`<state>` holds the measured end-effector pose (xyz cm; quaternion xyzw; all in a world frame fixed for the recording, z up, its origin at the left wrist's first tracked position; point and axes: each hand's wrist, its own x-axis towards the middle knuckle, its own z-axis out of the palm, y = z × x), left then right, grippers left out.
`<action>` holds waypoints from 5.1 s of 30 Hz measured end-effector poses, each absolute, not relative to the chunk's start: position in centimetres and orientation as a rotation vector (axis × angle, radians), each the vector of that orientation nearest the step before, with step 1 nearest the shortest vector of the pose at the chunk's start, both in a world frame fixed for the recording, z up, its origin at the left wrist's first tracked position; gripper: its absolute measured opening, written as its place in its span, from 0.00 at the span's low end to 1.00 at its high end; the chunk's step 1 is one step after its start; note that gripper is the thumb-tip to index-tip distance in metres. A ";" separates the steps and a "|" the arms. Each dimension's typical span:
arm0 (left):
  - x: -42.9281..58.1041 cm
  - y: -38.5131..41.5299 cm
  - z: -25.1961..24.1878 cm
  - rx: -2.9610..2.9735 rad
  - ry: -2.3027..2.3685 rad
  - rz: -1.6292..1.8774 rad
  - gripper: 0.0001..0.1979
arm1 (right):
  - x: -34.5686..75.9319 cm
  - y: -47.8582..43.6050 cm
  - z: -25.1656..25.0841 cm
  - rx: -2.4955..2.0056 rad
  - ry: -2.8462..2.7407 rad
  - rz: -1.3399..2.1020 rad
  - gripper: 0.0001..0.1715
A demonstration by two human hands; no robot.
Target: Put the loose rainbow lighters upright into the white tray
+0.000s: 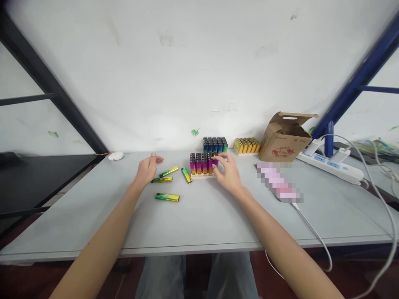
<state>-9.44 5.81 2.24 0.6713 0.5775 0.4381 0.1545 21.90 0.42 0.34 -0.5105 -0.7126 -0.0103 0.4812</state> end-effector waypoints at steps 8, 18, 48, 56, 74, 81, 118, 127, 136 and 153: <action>-10.4 6.1 1.6 2.324 1.749 0.853 0.16 | 21.8 0.4 0.4 -1.246 -1.729 0.023 0.16; -6.2 3.6 1.5 2.773 1.188 0.616 0.16 | 21.8 0.3 0.7 -1.255 -1.727 0.039 0.15; -4.3 2.4 0.8 2.529 1.515 0.480 0.25 | 21.9 0.1 0.7 -1.245 -1.714 0.104 0.22; -3.6 1.7 2.0 2.191 1.385 0.803 0.26 | 22.1 0.5 0.3 -1.233 -1.709 0.102 0.22; -3.7 1.7 4.3 1.061 0.749 1.074 0.19 | 22.1 0.3 0.4 -1.271 -1.643 0.117 0.27; -3.0 1.2 4.2 1.085 0.661 0.881 0.22 | 22.3 0.8 -0.1 -1.336 -1.591 0.330 0.35; -1.5 0.5 4.0 1.049 0.705 0.943 0.13 | 25.7 1.8 -1.9 -1.544 -2.244 0.216 0.40; -1.4 0.7 3.6 1.077 0.733 0.979 0.11 | 25.4 1.4 -1.2 -1.559 -2.256 0.217 0.38; -1.5 0.7 3.3 1.104 0.670 0.921 0.11 | 25.6 1.6 -1.7 -1.531 -2.268 0.211 0.38; -1.4 0.4 3.6 1.093 0.633 0.972 0.16 | 25.6 1.5 -1.3 -1.624 -2.300 0.208 0.41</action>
